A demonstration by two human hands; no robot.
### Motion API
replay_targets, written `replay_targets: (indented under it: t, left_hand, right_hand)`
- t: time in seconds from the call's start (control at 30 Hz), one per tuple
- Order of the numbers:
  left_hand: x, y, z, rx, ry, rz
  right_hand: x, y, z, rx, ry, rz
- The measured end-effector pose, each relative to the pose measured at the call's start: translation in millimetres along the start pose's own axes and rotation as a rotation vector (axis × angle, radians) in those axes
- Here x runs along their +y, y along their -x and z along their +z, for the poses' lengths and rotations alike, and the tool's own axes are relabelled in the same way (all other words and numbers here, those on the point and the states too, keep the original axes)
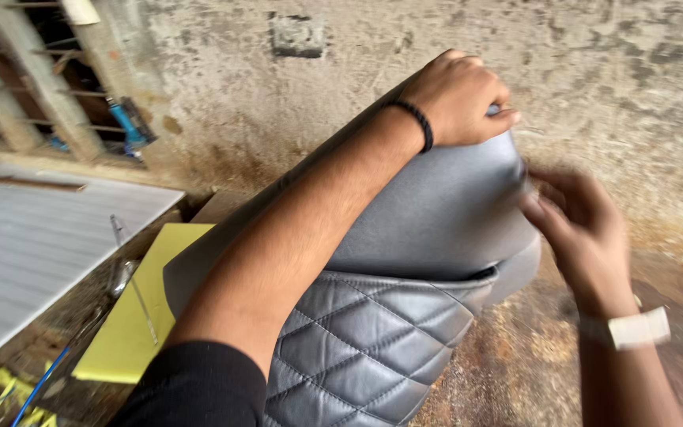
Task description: The person secures fabric to a chair cushion frame using a pneumatic staple gun, then flips the cushion to inspect the quilted grey upholstery. They place the cushion onto a chair frame and handle a separate foam and frame assembly.
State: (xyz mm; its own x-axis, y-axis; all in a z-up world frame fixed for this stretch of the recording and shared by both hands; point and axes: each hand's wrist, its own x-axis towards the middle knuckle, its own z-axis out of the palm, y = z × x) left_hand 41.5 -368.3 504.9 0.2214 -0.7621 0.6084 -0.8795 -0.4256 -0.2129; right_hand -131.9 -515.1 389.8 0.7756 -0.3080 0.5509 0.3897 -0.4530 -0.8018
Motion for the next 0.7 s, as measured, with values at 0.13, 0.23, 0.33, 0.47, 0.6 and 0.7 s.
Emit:
replay_targets:
  t: [0.13, 0.23, 0.33, 0.47, 0.6, 0.7]
  left_hand:
    - [13, 38, 26, 0.124, 0.015, 0.034]
    - [3, 131, 27, 0.085, -0.018, -0.017]
    - [-26, 269, 12, -0.024, 0.001, -0.475]
    - [-43, 376, 57, 0.475, 0.35, -0.93]
    - [-45, 390, 121, 0.843, 1.543, -1.306]
    - [-54, 378, 124, 0.729, 1.618, -1.373]
  right_hand:
    - [27, -91, 26, -0.281, 0.133, 0.03]
    - [56, -98, 18, -0.236, 0.029, 0.183]
    - [77, -92, 3, -0.101, 0.068, 0.237]
    - [96, -77, -15, -0.059, -0.088, 0.199]
    - [103, -64, -29, 0.029, -0.139, 0.278]
    - [113, -37, -45, 0.131, -0.179, 0.326]
